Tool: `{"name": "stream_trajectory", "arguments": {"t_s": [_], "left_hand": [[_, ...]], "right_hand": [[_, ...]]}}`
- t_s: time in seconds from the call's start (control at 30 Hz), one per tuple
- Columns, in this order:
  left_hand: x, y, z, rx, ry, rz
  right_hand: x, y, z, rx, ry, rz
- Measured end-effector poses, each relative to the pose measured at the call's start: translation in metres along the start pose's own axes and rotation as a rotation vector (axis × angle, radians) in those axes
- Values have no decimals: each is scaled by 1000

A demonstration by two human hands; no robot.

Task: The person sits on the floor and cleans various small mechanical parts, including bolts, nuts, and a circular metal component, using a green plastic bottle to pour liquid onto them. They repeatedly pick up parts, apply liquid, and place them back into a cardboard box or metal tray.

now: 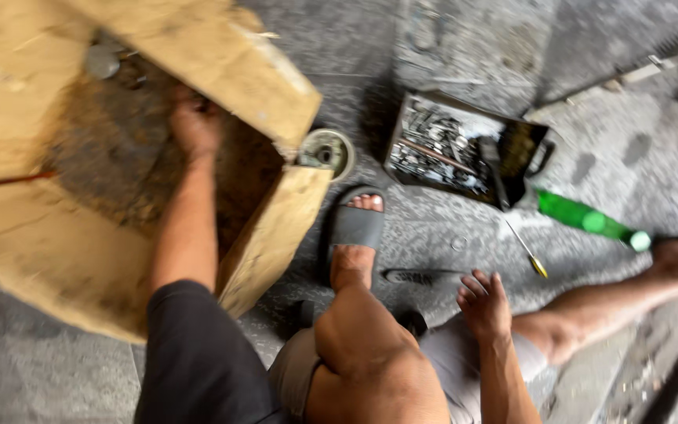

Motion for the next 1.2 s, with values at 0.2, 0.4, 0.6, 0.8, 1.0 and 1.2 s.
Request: {"name": "stream_trajectory", "arguments": {"t_s": [0.2, 0.4, 0.6, 0.8, 1.0, 1.2], "left_hand": [[-62, 0, -38, 67, -794, 566], [-106, -23, -149, 185, -1035, 639], [70, -129, -269, 795, -710, 818], [248, -199, -300, 1416, -1206, 1496], [332, -200, -334, 1719, -1110, 1509], [343, -212, -351, 1665, -1250, 1545]], "right_hand": [[14, -9, 7, -50, 117, -57], [74, -48, -4, -204, 637, -183], [114, -97, -3, -403, 755, -481], [159, -125, -23, -458, 1146, -596], [181, -154, -17, -491, 1126, -1308], [199, -171, -13, -428, 1179, -1572]]}}
Point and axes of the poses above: each hand's wrist, its own z-axis towards the middle knuckle, its own y-axis out of the back of the hand, x = y × z, the point moved 8 cm from there along z, towards the middle knuckle, and after that the axes turned 9 degrees about -x, right-handed, at the moved point
